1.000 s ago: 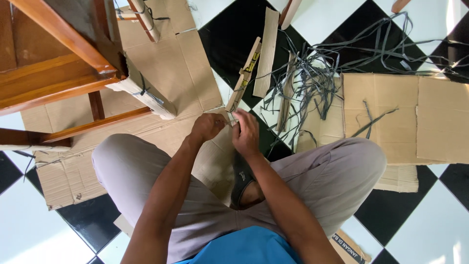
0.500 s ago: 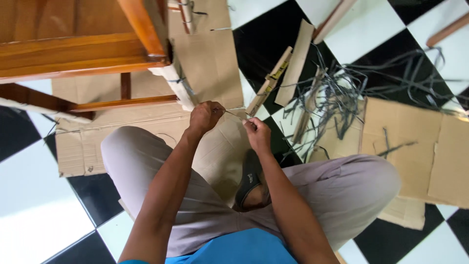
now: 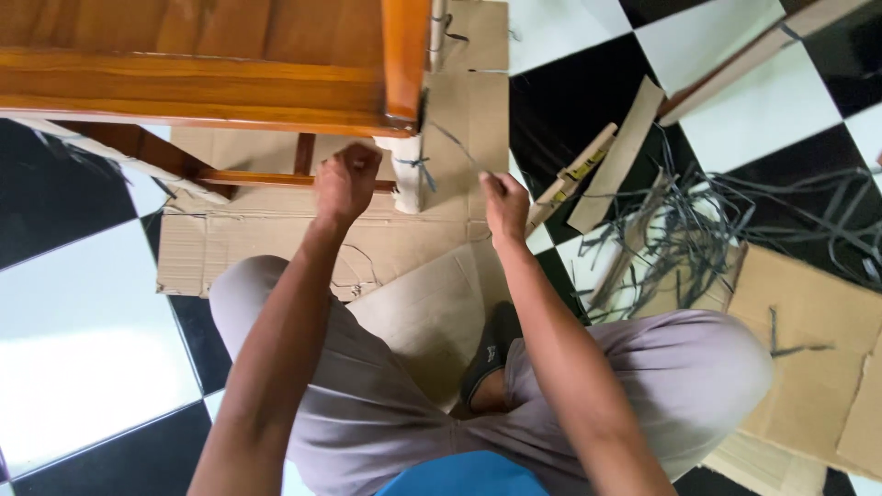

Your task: Wrap a wooden chair leg with cardboard and secure it with plastic straps

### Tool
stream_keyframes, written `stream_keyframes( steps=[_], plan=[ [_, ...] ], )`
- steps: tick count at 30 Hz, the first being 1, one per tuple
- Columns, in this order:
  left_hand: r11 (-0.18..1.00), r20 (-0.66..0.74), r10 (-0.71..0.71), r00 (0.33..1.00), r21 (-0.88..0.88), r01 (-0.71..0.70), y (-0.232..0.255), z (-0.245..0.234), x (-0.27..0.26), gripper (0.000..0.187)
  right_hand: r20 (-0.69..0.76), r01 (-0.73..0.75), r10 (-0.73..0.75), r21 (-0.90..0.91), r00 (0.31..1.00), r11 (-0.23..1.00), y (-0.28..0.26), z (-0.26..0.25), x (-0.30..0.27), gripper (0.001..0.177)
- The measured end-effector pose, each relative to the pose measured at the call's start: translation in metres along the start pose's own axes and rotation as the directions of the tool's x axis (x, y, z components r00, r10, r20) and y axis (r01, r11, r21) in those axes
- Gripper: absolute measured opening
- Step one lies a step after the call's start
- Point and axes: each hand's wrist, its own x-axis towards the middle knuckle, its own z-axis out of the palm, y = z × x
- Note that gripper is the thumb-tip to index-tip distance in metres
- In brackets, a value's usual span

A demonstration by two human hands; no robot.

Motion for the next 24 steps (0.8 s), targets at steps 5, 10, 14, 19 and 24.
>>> stream_keyframes(
  steps=[5,10,14,19,24],
  plan=[
    [0.583,-0.479,0.037,0.877,-0.702,-0.408,-0.018,0.071,0.05,0.01,0.358,0.231,-0.152,-0.188,0.921,0.955,-0.062,0.038,0.003,0.009],
    [0.772,-0.504,0.265,0.822,-0.401,-0.494,0.003,0.028,0.012,0.009,0.52,0.391,-0.213,-0.26,0.827,0.883,-0.057,0.061,0.026,0.008],
    [0.822,-0.472,0.24,0.848,-0.367,-0.436,0.01,0.017,0.004,0.008,0.546,0.462,-0.271,-0.248,0.793,0.852,-0.05,0.067,0.029,0.01],
    [0.855,-0.37,0.043,0.928,-0.468,-0.226,-0.003,0.03,0.004,0.008,0.5,0.412,-0.254,-0.234,0.828,0.88,-0.068,0.051,0.004,0.009],
    [0.849,-0.283,-0.18,0.942,-0.528,0.003,-0.004,0.042,-0.01,0.011,0.424,0.309,-0.204,-0.194,0.882,0.931,-0.051,0.039,-0.013,0.011]
  ],
)
